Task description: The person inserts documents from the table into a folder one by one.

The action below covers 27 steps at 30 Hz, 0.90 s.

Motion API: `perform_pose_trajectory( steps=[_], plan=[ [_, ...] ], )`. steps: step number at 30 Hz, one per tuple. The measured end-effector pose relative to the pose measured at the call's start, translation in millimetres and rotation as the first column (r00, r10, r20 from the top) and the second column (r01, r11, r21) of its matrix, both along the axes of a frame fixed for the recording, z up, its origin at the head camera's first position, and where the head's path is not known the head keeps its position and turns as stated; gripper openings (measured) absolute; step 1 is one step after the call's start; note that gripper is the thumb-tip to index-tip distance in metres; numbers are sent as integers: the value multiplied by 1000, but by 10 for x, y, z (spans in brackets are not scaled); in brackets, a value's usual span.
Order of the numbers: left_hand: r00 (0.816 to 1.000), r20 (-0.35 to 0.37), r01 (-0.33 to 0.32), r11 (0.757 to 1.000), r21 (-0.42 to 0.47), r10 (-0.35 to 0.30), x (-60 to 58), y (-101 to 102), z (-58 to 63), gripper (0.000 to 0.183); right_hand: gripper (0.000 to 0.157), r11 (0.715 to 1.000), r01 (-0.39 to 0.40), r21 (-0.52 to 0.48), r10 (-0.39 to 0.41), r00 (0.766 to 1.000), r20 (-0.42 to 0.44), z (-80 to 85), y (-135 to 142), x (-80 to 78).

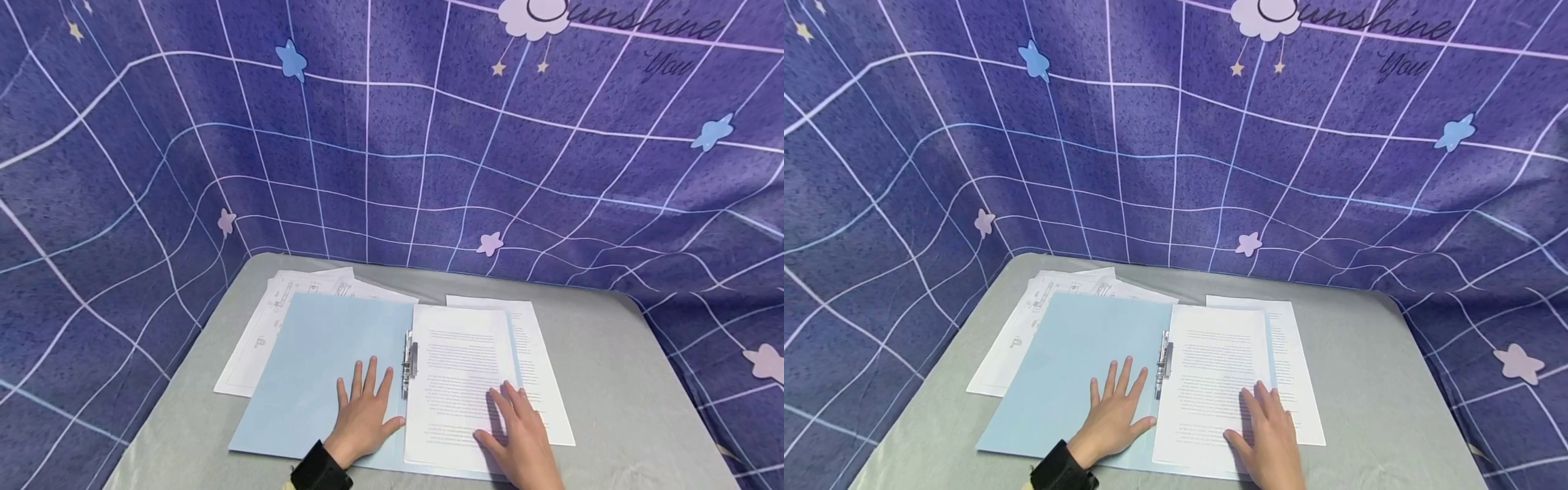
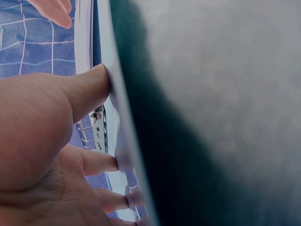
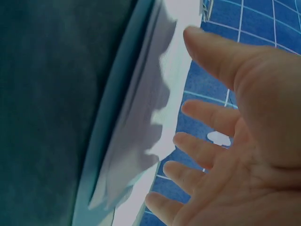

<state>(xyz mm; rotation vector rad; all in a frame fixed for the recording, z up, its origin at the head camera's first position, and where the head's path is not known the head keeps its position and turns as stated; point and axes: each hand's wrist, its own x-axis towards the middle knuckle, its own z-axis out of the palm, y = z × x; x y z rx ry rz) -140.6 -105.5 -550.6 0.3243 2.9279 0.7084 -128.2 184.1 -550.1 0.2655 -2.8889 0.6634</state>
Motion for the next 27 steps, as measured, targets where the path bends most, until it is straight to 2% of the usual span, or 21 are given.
perform_pose_trajectory(
  steps=[8,15,27],
  plan=[
    [1000,8,-4,1000,-2,4,-21,7,9,85,68,999,-46,24,45,997,59,-50,-40,9],
    [1000,-15,-1,1000,-3,1,-33,0,1,85,67,997,-59,53,57,997,43,-56,-40,-9],
    [1000,10,-11,1000,5,11,-27,5,-15,85,67,996,-57,72,54,998,43,-60,-49,4]
  ],
)
